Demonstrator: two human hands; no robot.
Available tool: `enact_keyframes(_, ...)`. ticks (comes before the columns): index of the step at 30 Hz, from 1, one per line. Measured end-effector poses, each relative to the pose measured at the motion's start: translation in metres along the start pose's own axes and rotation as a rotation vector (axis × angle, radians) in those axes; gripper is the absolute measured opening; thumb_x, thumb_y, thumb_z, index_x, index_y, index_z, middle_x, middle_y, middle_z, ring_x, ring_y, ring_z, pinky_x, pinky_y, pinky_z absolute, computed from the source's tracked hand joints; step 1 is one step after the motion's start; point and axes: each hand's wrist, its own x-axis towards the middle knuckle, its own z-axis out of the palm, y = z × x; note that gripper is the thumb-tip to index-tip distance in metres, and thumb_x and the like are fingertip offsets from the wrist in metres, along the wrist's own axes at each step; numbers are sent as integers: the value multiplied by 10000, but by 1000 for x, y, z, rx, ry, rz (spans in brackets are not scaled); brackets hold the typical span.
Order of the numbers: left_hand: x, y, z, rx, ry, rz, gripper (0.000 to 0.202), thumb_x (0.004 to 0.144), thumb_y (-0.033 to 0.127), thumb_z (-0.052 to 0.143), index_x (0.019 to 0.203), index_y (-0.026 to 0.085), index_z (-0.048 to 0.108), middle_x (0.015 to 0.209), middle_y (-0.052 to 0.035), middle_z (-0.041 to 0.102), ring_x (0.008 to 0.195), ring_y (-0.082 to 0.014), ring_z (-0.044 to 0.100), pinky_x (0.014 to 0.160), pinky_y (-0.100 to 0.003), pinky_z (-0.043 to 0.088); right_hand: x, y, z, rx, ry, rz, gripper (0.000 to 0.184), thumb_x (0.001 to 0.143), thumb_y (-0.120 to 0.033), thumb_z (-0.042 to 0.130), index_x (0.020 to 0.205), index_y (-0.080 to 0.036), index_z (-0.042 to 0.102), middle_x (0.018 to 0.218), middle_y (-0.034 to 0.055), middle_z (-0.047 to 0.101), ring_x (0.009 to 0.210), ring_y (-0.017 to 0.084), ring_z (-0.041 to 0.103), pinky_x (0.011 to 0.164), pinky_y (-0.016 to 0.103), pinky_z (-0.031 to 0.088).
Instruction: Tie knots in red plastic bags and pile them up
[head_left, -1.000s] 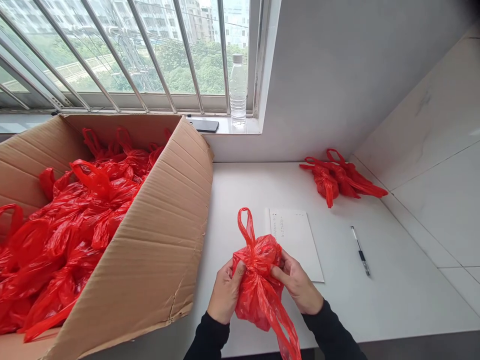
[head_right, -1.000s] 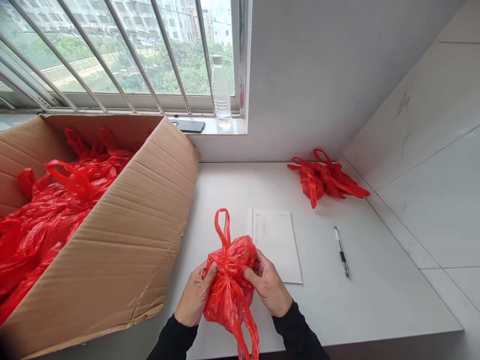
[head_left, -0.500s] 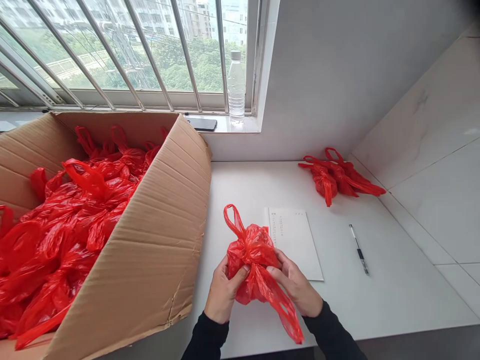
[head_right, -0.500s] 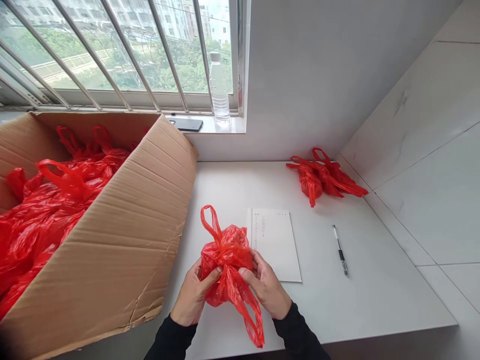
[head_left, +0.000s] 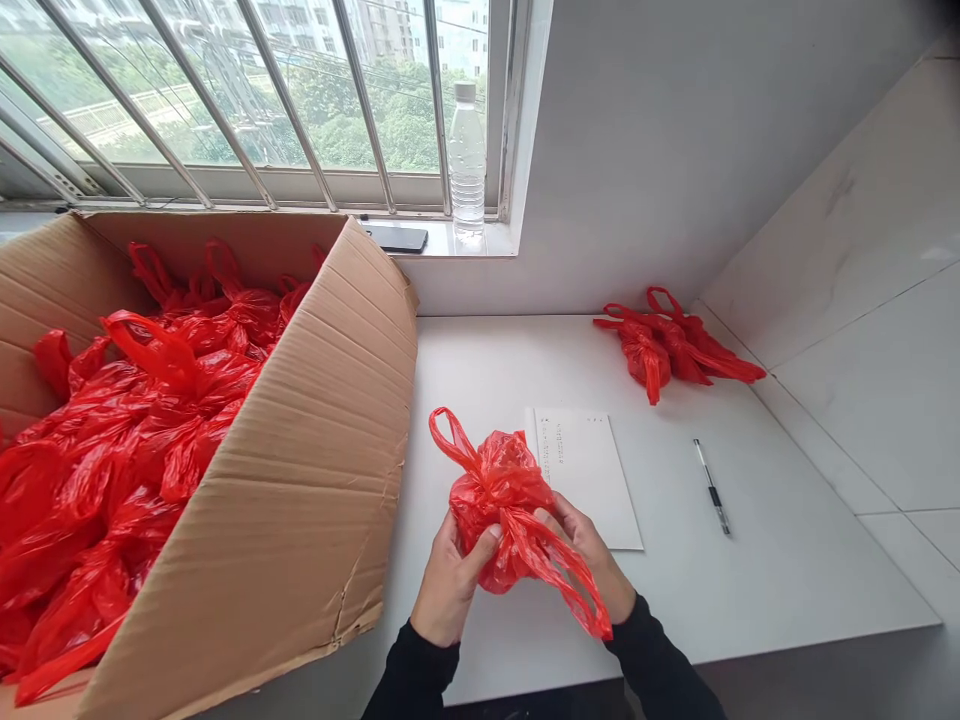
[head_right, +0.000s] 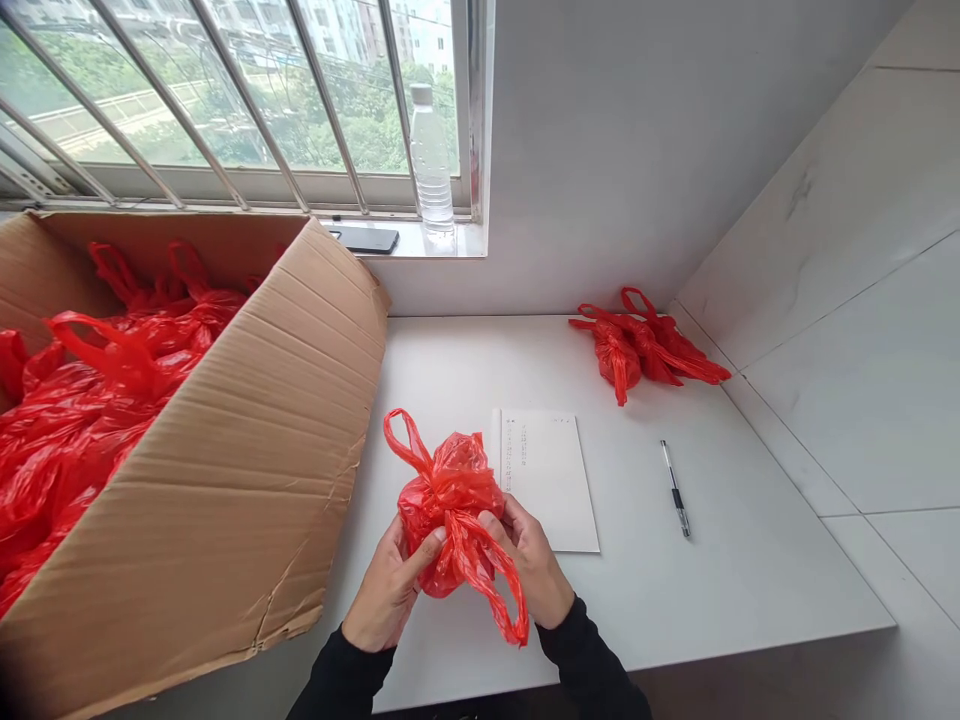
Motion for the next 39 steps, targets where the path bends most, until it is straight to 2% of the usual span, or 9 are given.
enact_keyframes(3,2,-3,-3,-26,72,7,550,781,374,750,1268,192,573,1250,-134,658,1182,-335,596,1052,-457,432,-1,-1,-2,-103,-81,-30,457,818,-475,711,1202,-246,614,1094,75,667,946,238,618,862,375,509)
enact_keyframes(6,0,-2,-3,-54,60,-51,569,802,384,726,1309,196,548,1246,-136,657,1198,-349,577,1034,-470,442,0,3,-4,-179,-61,-56,470,778,-429,758,1192,-246,629,1076,65,671,901,233,613,831,371,517)
enact_keyframes(9,-3,2,3,-94,-9,-93,613,832,368,690,1394,241,483,1297,-128,631,1239,-363,540,1014,-491,455,2,5,-2,-188,43,-99,431,808,-433,723,1179,-232,636,1018,60,679,858,230,610,794,375,524)
enact_keyframes(12,-3,7,9,-42,-93,-26,695,783,326,745,1415,255,465,1395,-126,562,1309,-368,478,1064,-490,418,1,0,2,-186,81,-137,388,872,-447,649,1198,-239,631,1078,70,677,908,246,618,810,386,521)
enact_keyframes(15,1,6,10,41,-39,22,690,714,313,807,1339,211,533,1329,-143,612,1255,-371,534,1058,-489,427,-2,-6,4,-205,68,-152,348,922,-451,578,1207,-260,637,1141,70,671,968,260,620,834,393,513)
enact_keyframes(22,7,-6,-3,63,63,-32,549,714,368,801,1188,164,614,1150,-137,707,1055,-345,663,941,-478,510,-8,-4,-1,-78,-60,79,361,932,-497,549,1169,-254,671,1023,67,703,850,245,655,764,404,553)
enact_keyframes(28,6,-6,-1,37,67,-43,561,748,369,773,1242,169,597,1159,-144,700,1066,-342,657,1014,-497,453,-5,-9,3,-77,-109,-108,436,902,-427,631,1305,-274,569,1287,81,611,1172,282,566,1032,443,445)
enact_keyframes(33,5,-8,5,-115,8,-62,587,793,339,740,1323,188,537,1289,-153,634,1183,-343,594,1043,-485,435,-3,-5,5,-130,-27,-116,408,908,-416,629,1275,-245,576,1219,96,639,1082,275,607,940,416,492)
enact_keyframes(39,8,-9,2,-215,173,-80,511,712,323,812,1162,156,638,1129,-144,714,1062,-341,662,928,-446,521,-3,0,0,5,-90,-25,406,933,-477,573,1254,-229,580,1157,97,646,957,231,625,799,364,524)
